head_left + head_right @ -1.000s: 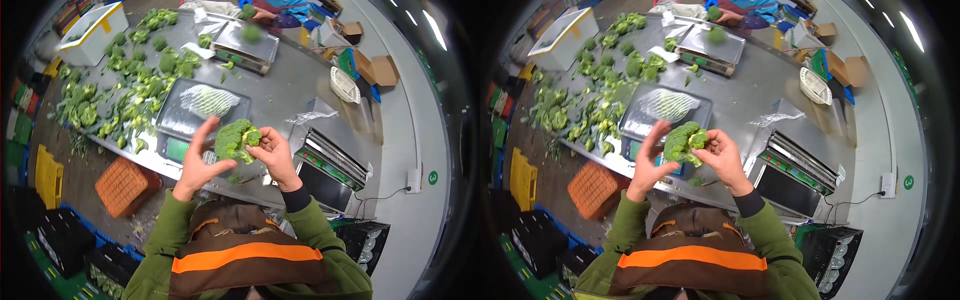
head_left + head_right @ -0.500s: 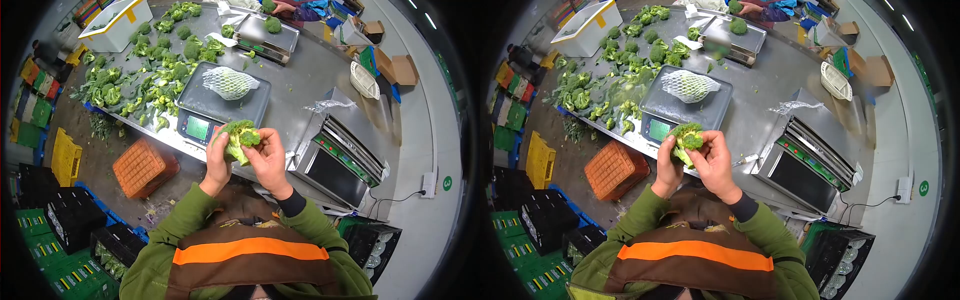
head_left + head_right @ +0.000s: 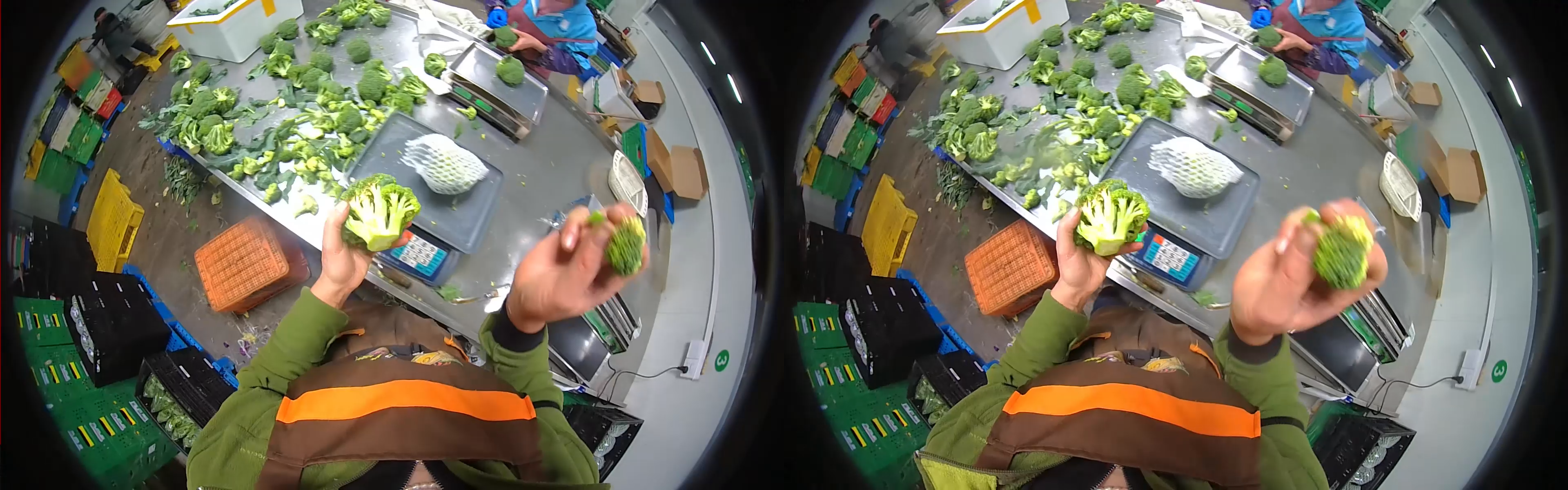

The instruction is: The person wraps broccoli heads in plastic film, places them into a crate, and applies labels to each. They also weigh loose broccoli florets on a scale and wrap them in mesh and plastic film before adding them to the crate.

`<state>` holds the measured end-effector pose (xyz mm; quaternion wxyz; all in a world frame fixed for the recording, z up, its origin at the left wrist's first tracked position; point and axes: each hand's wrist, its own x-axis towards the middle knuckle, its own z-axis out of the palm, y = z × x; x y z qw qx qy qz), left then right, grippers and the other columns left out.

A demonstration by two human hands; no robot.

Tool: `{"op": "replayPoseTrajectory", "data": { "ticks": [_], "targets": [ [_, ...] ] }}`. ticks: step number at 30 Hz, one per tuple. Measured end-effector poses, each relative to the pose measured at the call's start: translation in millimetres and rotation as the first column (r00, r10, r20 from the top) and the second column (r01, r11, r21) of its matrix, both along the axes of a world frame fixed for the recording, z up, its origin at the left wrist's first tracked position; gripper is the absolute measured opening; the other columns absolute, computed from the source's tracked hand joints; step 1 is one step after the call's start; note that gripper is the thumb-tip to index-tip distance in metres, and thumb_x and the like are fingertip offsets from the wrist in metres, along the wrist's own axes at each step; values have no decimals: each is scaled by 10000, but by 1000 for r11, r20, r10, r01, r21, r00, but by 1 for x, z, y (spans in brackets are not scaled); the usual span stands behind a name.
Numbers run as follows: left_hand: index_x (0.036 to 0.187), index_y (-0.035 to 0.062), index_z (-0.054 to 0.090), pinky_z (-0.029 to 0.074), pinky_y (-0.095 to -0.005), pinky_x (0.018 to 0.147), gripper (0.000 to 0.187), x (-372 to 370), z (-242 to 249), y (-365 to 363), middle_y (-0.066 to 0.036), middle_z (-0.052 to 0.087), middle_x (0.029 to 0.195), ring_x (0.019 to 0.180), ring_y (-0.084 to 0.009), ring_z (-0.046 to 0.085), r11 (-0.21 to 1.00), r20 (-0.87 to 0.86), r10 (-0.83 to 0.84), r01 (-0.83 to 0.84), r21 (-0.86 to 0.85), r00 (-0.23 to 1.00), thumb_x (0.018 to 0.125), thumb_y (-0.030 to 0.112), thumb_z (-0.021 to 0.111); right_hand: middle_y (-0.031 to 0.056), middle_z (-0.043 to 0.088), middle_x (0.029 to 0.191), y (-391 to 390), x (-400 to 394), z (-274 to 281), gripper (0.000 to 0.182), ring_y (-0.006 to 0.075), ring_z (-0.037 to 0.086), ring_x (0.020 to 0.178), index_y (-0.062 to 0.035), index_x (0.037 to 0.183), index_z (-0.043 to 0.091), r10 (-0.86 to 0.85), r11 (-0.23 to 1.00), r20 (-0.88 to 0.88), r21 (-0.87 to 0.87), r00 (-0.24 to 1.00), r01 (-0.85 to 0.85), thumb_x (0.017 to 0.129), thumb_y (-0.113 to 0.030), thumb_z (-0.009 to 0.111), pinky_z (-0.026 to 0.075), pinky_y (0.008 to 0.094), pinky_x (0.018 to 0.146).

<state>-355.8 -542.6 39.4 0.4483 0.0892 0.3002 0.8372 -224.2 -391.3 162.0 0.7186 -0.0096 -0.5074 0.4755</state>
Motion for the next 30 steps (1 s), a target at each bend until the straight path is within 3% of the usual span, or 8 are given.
{"op": "replayPoseTrajectory", "data": {
  "ticks": [3,4,6,10,17,24,27,30],
  "targets": [
    [1384,26,440,513,-531,943,614,-45,-7,-12,-178,574,1306,1162,-338,599,985,-205,132,-151,-80,970,943,452,420,199,516,1236,11,-104,-5,521,242,607,1022,-74,1244,450,-46,906,275,417,960,-76,786,80,645,554,299,719],
    [1384,26,440,513,-531,943,614,-60,-9,-17,-178,574,1306,1162,-338,599,985,-193,135,-153,-79,972,943,452,420,184,509,1271,-8,-126,6,620,197,609,1016,-52,1326,450,47,958,626,192,778,-212,773,71,700,551,278,733],
    [1386,16,435,519,-542,927,624,-92,-18,-29,-174,572,1312,1155,-340,602,982,-186,151,-168,-82,971,945,456,419,113,557,1255,-9,-175,-22,576,122,613,881,-29,1349,468,406,913,620,-249,671,-322,826,5,707,518,224,700],
    [1375,11,453,524,-534,923,633,-147,-32,-40,-175,577,1308,1143,-348,607,978,-77,162,-171,-120,984,955,482,403,46,676,1025,-3,-220,-65,278,95,593,833,-20,1152,636,319,918,853,-170,412,-357,884,-88,666,506,231,683],
    [1299,70,514,535,-469,890,480,-217,-55,-24,-98,621,1219,1095,-218,622,982,-13,55,-57,-182,998,1011,428,375,128,593,1161,-22,-266,-106,287,347,523,1120,-86,1038,669,-180,877,931,298,318,-377,817,52,548,446,404,930],
    [1334,90,480,547,-464,878,535,-231,-52,20,-80,626,1217,1075,-214,633,975,-98,-105,83,-204,990,1035,500,311,147,574,1203,10,-259,-104,370,361,525,1131,-74,1126,641,-322,854,912,396,254,-338,816,76,506,440,413,950],
    [1339,91,490,540,-463,894,604,-226,-41,34,-89,613,1247,1107,-224,620,967,-106,-180,156,-203,978,1023,562,281,151,573,1206,21,-251,-101,396,361,524,1137,-75,1136,643,-141,980,878,188,458,-57,802,85,503,439,405,951],
    [1337,91,498,537,-462,900,626,-224,-36,43,-87,611,1252,1115,-224,617,953,-122,-267,244,-180,956,1018,578,269,160,564,1242,34,-233,-98,384,347,510,1171,-70,1144,651,-296,891,930,350,216,-288,843,81,466,408,404,998]
  ]
}}
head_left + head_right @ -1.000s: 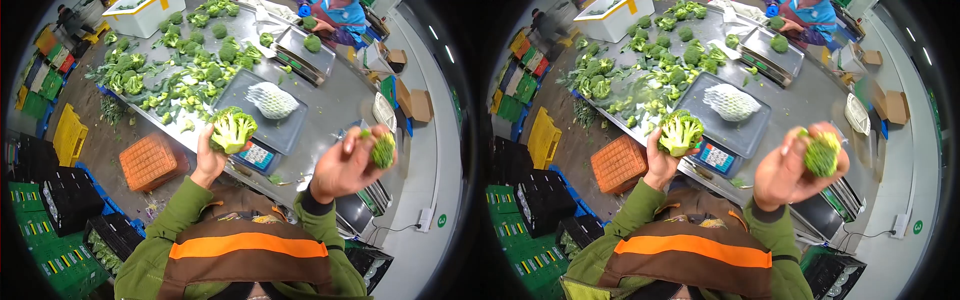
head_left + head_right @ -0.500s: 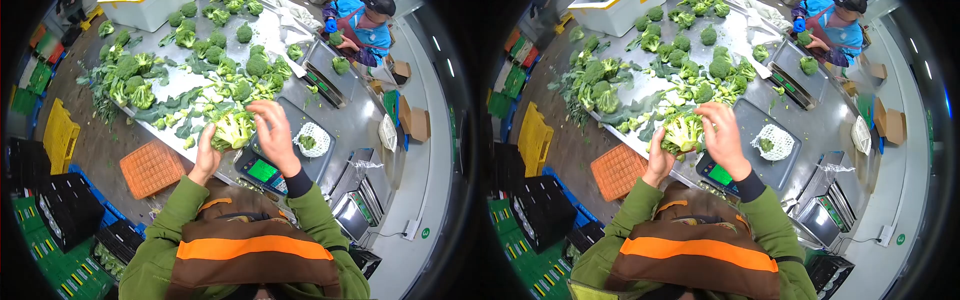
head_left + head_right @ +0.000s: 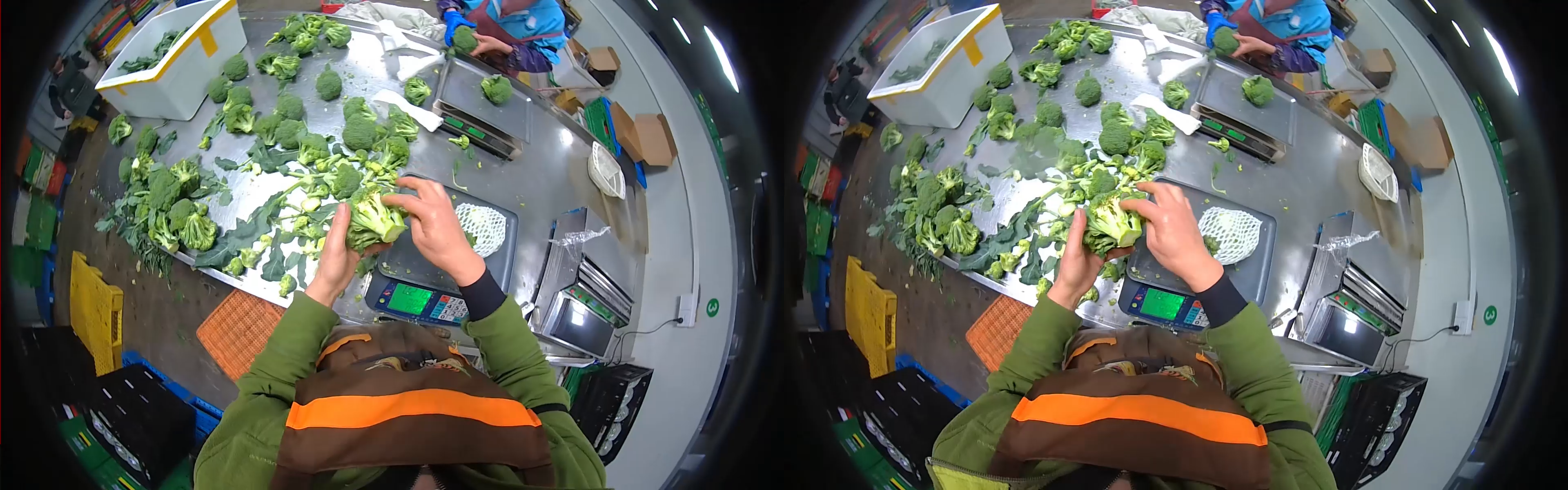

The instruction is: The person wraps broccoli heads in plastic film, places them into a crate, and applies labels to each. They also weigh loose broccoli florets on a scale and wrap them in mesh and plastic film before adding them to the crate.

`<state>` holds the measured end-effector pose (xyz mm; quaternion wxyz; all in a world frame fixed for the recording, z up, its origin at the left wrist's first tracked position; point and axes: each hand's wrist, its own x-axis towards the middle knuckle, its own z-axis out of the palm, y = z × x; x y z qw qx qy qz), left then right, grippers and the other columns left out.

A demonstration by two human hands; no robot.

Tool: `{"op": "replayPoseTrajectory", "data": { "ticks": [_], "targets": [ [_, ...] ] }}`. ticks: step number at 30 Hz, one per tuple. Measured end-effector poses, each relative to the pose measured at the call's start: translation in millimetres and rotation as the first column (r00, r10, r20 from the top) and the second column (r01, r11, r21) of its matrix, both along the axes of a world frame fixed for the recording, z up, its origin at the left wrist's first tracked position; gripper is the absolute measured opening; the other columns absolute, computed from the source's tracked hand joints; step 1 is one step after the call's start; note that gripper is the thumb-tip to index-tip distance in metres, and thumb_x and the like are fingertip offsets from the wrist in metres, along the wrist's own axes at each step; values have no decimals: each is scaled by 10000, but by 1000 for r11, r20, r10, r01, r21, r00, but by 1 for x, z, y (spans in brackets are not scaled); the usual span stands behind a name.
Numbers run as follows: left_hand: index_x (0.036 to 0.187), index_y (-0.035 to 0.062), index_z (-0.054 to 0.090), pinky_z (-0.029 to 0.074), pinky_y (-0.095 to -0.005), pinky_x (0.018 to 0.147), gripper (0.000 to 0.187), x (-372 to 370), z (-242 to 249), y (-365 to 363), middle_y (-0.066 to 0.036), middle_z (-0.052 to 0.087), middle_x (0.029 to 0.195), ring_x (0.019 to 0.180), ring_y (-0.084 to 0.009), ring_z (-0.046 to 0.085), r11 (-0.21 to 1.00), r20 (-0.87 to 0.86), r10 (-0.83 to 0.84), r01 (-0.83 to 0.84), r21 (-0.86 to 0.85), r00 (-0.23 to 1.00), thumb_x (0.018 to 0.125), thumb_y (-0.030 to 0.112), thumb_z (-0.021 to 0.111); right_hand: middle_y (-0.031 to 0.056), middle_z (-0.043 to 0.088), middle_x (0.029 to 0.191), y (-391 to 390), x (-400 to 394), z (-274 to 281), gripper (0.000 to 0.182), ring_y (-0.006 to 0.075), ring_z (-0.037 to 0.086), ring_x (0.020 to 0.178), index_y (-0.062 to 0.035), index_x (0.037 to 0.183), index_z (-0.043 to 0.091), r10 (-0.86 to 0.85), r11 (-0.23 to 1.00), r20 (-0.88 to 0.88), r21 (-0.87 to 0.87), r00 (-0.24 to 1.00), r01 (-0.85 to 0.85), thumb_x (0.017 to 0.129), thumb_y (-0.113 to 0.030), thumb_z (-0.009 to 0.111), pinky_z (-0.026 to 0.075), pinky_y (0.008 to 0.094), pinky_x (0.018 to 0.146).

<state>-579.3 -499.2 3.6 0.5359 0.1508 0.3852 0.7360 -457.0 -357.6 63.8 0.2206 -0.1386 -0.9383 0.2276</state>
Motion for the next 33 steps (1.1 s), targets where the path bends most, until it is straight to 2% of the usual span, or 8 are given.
{"op": "replayPoseTrajectory", "data": {
  "ticks": [6,17,21,26,27,28,30,33],
  "targets": [
    [1347,76,477,527,-461,921,651,7,8,6,-111,614,1249,1114,-245,625,999,106,-43,43,0,993,1006,602,300,149,630,1111,-3,25,-3,233,293,606,1039,-4,1072,657,-229,958,-258,-229,939,171,886,49,526,475,359,901],
    [1308,103,516,592,-433,792,651,-65,-16,-36,-123,650,1166,964,-303,676,957,282,186,-109,-267,941,945,638,442,128,690,957,-31,107,-4,175,159,696,781,42,1066,659,-434,801,-157,-519,887,300,918,33,567,570,264,690],
    [1311,98,502,577,-498,853,622,-108,-21,-54,-135,586,1267,1124,-310,602,931,336,304,-204,-302,891,969,609,408,128,682,951,-19,117,-3,160,154,687,758,44,1039,660,-456,818,-141,-454,879,352,914,45,561,571,261,672],
    [1480,9,224,385,-586,1092,903,-219,3,-83,-281,352,1450,1319,-422,420,725,329,658,-688,-32,678,913,671,457,128,684,937,3,131,-5,180,150,679,734,39,1062,651,-589,773,-189,-415,786,480,915,47,547,540,251,649],
    [1513,-8,118,351,-530,1134,995,-271,-22,-112,-312,286,1497,1354,-414,384,794,548,474,-603,72,690,891,658,519,126,687,1010,9,138,-6,183,161,689,851,48,1095,649,-585,776,-164,-400,795,488,953,-10,549,564,262,724],
    [1509,-14,-65,349,-490,1147,1064,-296,-26,-126,-327,249,1508,1395,-400,333,822,456,266,-447,353,849,900,592,564,129,687,1008,14,141,-5,189,172,691,867,52,1099,648,-591,778,-176,-383,787,498,950,-5,547,572,271,733],
    [1483,-90,108,401,-456,1117,880,-267,28,-101,-294,379,1454,1349,-358,423,641,173,726,-747,179,665,965,473,543,132,687,1005,21,148,-4,185,168,690,859,54,1093,647,-613,765,-194,-388,766,514,940,6,555,576,270,714],
    [1377,-84,365,544,-353,908,542,-281,-20,-108,-224,574,1238,1105,-264,598,801,83,579,-585,126,811,1019,305,487,117,696,993,26,154,-6,184,143,688,794,38,1097,648,-669,725,-218,-399,711,561,938,-7,568,566,256,698]
  ]
}}
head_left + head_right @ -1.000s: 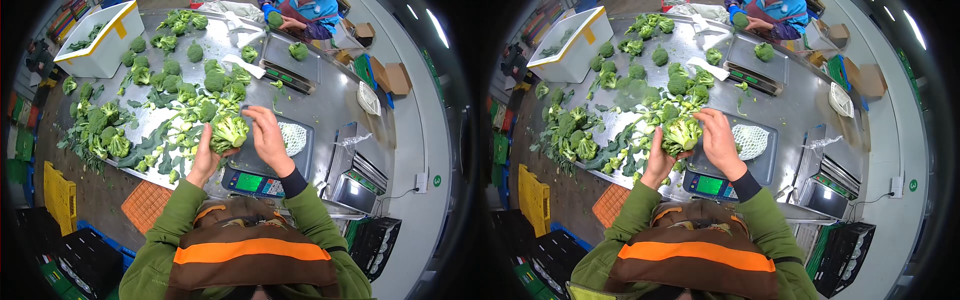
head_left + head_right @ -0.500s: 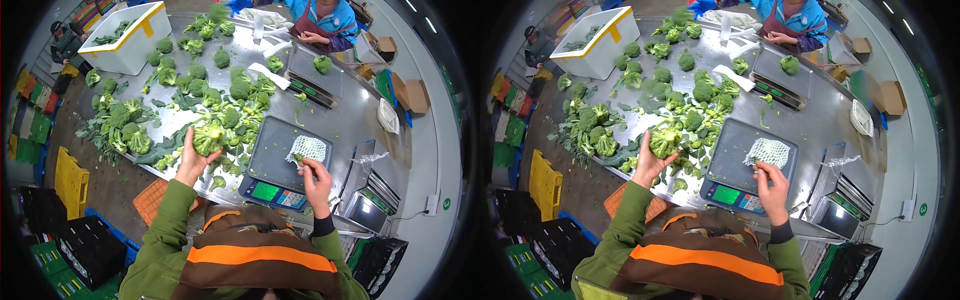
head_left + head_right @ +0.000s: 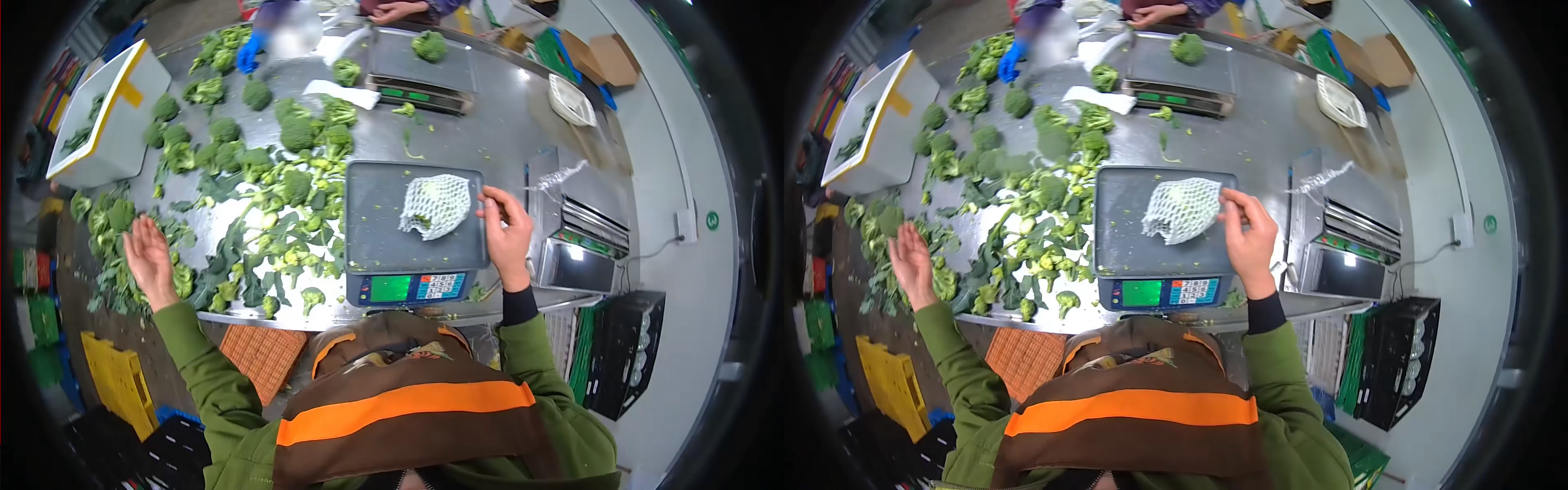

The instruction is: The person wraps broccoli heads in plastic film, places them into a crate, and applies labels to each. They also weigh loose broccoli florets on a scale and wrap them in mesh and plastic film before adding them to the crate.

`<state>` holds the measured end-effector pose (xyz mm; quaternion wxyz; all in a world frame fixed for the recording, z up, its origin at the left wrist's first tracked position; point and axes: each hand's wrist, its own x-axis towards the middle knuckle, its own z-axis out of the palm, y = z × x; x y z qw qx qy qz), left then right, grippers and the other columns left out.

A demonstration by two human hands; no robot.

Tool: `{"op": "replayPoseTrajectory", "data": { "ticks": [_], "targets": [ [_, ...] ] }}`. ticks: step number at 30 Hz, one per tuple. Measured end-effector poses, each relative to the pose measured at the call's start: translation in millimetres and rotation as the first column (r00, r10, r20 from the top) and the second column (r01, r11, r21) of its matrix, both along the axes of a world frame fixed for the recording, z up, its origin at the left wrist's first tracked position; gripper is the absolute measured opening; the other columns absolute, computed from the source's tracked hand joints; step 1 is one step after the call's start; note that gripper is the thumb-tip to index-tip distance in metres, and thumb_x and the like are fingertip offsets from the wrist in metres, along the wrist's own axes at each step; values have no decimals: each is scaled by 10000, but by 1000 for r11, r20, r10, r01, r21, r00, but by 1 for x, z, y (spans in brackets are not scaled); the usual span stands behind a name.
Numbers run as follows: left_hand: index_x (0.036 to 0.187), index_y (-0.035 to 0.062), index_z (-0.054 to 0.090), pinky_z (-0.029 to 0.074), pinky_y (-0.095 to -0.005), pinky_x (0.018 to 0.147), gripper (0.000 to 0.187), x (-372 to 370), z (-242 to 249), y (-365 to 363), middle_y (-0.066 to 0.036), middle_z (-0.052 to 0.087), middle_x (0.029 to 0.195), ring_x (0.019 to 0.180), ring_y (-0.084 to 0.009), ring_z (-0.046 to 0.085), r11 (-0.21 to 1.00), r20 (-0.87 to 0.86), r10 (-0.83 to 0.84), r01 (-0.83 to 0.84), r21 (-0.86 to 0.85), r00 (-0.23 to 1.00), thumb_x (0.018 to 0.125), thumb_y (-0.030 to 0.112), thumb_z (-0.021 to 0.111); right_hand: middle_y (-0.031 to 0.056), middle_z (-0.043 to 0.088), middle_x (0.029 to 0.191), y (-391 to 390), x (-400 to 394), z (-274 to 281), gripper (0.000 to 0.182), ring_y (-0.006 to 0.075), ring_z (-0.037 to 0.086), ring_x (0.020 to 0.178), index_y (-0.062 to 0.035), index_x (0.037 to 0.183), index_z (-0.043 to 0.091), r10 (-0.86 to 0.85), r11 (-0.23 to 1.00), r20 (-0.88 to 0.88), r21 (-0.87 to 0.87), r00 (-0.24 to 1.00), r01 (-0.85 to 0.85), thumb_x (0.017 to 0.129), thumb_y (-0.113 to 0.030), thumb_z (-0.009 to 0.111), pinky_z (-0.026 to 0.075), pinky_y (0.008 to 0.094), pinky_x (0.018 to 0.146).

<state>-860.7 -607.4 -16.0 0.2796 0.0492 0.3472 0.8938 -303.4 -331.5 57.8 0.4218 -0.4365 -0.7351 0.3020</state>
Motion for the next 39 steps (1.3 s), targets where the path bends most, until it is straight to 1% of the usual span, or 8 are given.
{"op": "replayPoseTrajectory", "data": {
  "ticks": [7,16,19,21,24,31,36,39],
  "targets": [
    [1145,34,594,516,-243,746,255,132,-60,66,-75,651,1028,897,-145,622,904,304,-157,261,-340,940,963,212,609,116,697,959,2,5,-19,189,149,688,749,10,1090,663,-40,996,27,-74,999,42,915,-35,610,534,257,662],
    [1275,35,552,524,-290,761,492,321,-13,198,-98,647,1111,951,-180,645,500,-17,-776,600,-624,630,963,414,591,85,605,811,-37,-42,-7,185,191,601,726,-23,834,611,183,965,134,167,974,-204,792,-111,767,480,293,652],
    [1306,-39,516,512,-305,678,653,359,-17,219,-133,670,968,794,-192,659,510,-392,-839,294,-808,377,878,417,703,100,609,956,-13,-20,-42,254,194,602,901,-13,989,611,-41,971,105,239,994,14,823,-137,758,490,310,748],
    [1143,-39,606,518,-283,628,437,377,-28,222,-88,673,834,702,-149,653,687,-566,-723,322,-652,395,875,283,732,100,602,1086,8,0,-67,349,156,589,959,9,1158,566,-188,941,-225,-319,956,110,886,-154,711,505,300,783],
    [961,7,603,470,-218,543,150,385,38,228,-31,635,739,600,-67,588,638,-269,-757,586,-500,595,920,130,678,106,568,1201,0,20,-47,425,129,576,989,21,1274,496,-85,948,-270,-318,959,-5,931,-166,663,507,276,816],
    [975,15,570,437,-212,470,196,376,73,243,-11,600,714,543,-59,548,517,-160,-855,796,-314,493,900,133,707,114,485,1325,-15,23,-48,612,195,549,1139,-3,1367,434,113,925,-282,-319,953,-204,851,-151,728,471,316,917],
    [951,41,555,447,-207,472,162,385,67,239,6,578,678,545,-51,542,528,-64,-845,810,-257,531,917,131,686,183,414,1378,-39,-27,-22,841,382,445,1264,-38,1437,353,145,989,274,-14,951,-147,727,-175,782,406,451,1019],
    [1044,37,550,436,-192,509,249,376,65,231,-3,597,825,607,-42,553,581,-149,-810,741,-337,568,907,173,707,151,623,1114,-10,-27,-83,398,302,621,1040,-17,1198,608,93,989,55,-119,994,-86,818,-82,707,493,366,860]
  ]
}}
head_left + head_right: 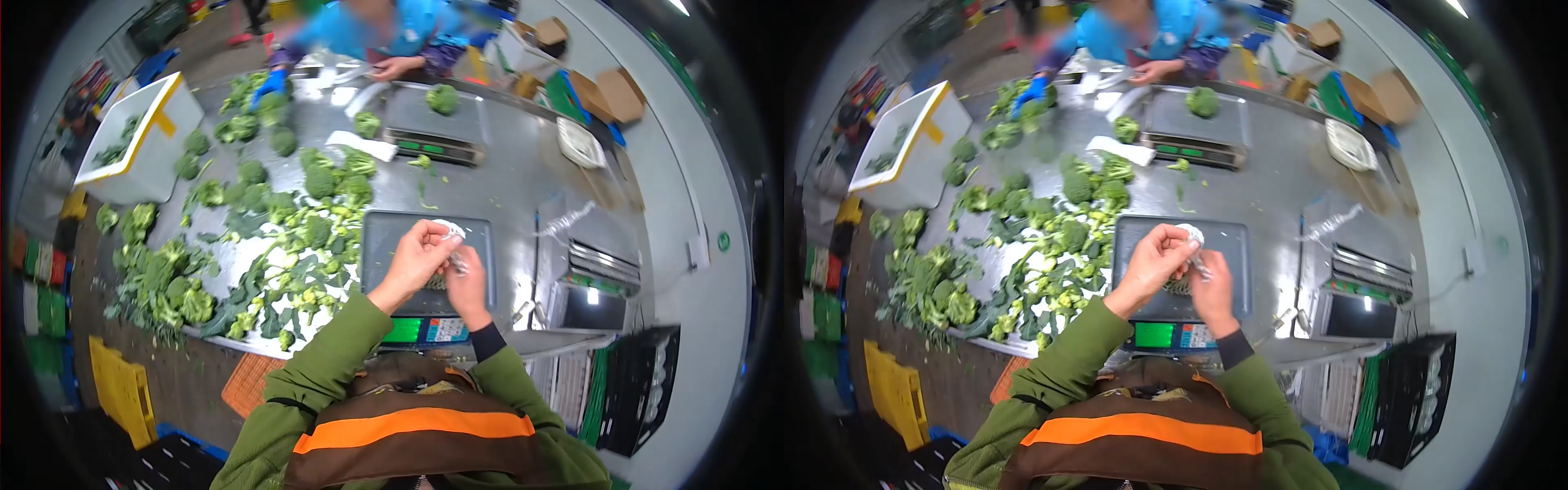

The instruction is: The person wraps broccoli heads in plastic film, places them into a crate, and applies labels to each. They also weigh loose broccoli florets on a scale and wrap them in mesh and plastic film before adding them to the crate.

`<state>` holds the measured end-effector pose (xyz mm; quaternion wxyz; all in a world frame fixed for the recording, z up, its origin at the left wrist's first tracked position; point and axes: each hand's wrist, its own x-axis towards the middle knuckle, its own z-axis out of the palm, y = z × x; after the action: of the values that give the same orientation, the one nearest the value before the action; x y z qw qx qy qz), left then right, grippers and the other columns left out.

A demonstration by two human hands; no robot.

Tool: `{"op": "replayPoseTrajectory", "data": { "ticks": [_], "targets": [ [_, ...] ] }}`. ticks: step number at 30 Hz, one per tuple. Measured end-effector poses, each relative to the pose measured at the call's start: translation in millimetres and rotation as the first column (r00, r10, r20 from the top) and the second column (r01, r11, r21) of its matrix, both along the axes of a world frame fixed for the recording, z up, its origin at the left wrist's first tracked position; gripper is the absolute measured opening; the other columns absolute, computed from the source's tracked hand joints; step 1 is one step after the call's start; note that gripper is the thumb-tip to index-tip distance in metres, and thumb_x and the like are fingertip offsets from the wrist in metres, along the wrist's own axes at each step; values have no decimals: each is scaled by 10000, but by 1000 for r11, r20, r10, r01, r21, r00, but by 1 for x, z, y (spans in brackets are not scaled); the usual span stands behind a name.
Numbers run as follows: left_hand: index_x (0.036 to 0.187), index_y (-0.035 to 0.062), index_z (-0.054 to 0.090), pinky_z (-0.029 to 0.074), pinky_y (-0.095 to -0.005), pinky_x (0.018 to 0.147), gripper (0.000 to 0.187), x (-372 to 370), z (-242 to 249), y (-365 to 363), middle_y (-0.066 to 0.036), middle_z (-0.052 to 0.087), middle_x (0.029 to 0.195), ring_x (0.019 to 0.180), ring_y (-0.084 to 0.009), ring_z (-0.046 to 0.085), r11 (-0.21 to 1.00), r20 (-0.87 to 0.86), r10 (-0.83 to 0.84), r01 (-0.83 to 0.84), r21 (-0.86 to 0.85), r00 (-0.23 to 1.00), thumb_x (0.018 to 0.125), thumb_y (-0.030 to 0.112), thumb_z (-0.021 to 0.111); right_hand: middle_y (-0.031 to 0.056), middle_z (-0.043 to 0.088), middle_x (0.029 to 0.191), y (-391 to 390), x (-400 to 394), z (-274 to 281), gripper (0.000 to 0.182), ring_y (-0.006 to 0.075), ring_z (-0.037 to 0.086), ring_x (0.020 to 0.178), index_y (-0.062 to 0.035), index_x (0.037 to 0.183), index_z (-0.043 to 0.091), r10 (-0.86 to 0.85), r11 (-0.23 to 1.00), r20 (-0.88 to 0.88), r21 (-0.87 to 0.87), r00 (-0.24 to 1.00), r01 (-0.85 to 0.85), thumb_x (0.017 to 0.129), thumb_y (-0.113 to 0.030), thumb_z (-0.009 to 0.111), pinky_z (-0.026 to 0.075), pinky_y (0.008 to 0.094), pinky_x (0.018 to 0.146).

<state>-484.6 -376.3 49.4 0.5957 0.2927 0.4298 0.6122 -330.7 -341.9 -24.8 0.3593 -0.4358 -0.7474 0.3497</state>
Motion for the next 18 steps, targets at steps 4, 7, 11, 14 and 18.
{"op": "replayPoseTrajectory", "data": {
  "ticks": [4,7,11,14,18],
  "targets": [
    [1314,-20,480,505,-269,740,629,-36,-59,-17,-59,592,982,870,-137,597,952,-713,304,-222,209,632,846,276,778,84,680,1083,10,-3,5,166,166,660,931,14,1074,645,-126,959,-304,-282,944,37,936,-48,576,521,276,803],
    [1427,-47,380,466,-338,942,883,-37,-93,-18,-174,536,1249,1152,-223,528,988,-395,72,-119,-96,916,798,406,804,116,673,1101,15,-14,6,228,224,658,999,33,1130,611,-224,791,-618,-567,753,-231,942,-52,513,525,335,896],
    [1421,-46,402,413,-318,1024,757,-34,-99,-20,-190,544,1332,1233,-211,509,967,-16,148,-148,-206,989,898,414,700,168,658,1126,18,-24,32,321,317,615,1103,20,1164,596,-349,529,-870,-489,347,-694,912,-97,436,460,468,1020],
    [1326,-15,530,453,-270,940,527,-34,-87,-30,-87,625,1222,1097,-132,572,983,187,61,-27,-180,980,945,323,663,152,663,1115,20,-22,54,318,296,637,1051,9,1158,606,-367,493,-879,-460,304,-738,911,-114,449,486,457,985],
    [1047,49,645,452,-228,725,300,-21,-98,-26,26,641,900,806,-61,566,946,88,255,-229,-228,963,922,318,693,131,652,1136,32,-10,38,403,255,627,1081,-13,1265,548,-130,610,-661,-641,739,-466,868,-73,581,506,370,955]
  ]
}}
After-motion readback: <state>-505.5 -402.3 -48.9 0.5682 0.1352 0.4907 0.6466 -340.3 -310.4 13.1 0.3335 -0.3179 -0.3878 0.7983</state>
